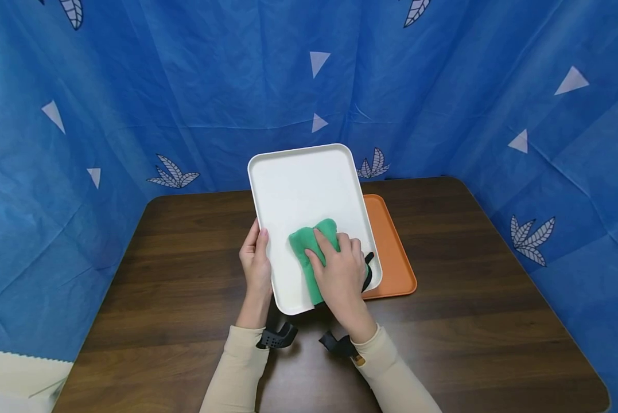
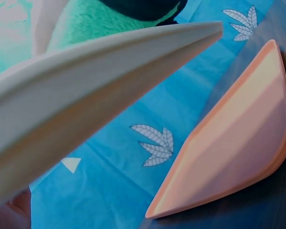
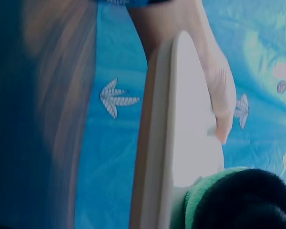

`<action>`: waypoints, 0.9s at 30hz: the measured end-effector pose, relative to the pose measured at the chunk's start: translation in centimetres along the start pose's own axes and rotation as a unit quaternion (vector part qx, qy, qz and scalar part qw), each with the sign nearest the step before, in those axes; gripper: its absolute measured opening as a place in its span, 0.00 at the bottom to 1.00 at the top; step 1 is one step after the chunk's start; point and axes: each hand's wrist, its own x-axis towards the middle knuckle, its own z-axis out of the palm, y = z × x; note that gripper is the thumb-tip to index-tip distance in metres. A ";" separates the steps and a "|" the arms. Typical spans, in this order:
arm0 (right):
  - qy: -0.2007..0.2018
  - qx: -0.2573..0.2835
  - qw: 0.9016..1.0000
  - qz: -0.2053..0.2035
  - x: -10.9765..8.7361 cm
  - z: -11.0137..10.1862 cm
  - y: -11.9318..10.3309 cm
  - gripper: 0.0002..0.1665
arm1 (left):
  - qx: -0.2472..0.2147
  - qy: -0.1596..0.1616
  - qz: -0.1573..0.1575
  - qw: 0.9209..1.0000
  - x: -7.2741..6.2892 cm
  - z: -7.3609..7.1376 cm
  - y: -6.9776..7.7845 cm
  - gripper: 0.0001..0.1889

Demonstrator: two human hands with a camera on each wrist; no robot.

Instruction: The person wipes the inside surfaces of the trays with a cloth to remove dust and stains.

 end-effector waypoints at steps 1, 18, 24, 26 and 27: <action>0.001 0.000 1.000 -0.007 -0.1 0.0 -0.2 0.24 | -0.001 0.001 0.001 1.000 0.0 0.0 0.0 0.23; 0.012 0.016 0.997 -0.068 -1.3 0.5 -2.3 0.25 | 0.031 0.013 0.001 0.999 0.1 -0.1 -0.1 0.16; 0.008 0.018 0.997 -0.070 -1.4 0.6 -2.5 0.24 | 0.043 0.003 0.006 0.999 0.2 -0.2 -0.2 0.15; 0.003 0.019 0.997 -0.069 -1.4 0.6 -2.5 0.24 | 0.044 0.000 0.010 0.999 0.2 -0.2 -0.2 0.14; 0.001 0.019 0.997 -0.068 -1.4 0.6 -2.5 0.24 | 0.045 0.000 0.011 0.999 0.2 -0.3 -0.2 0.14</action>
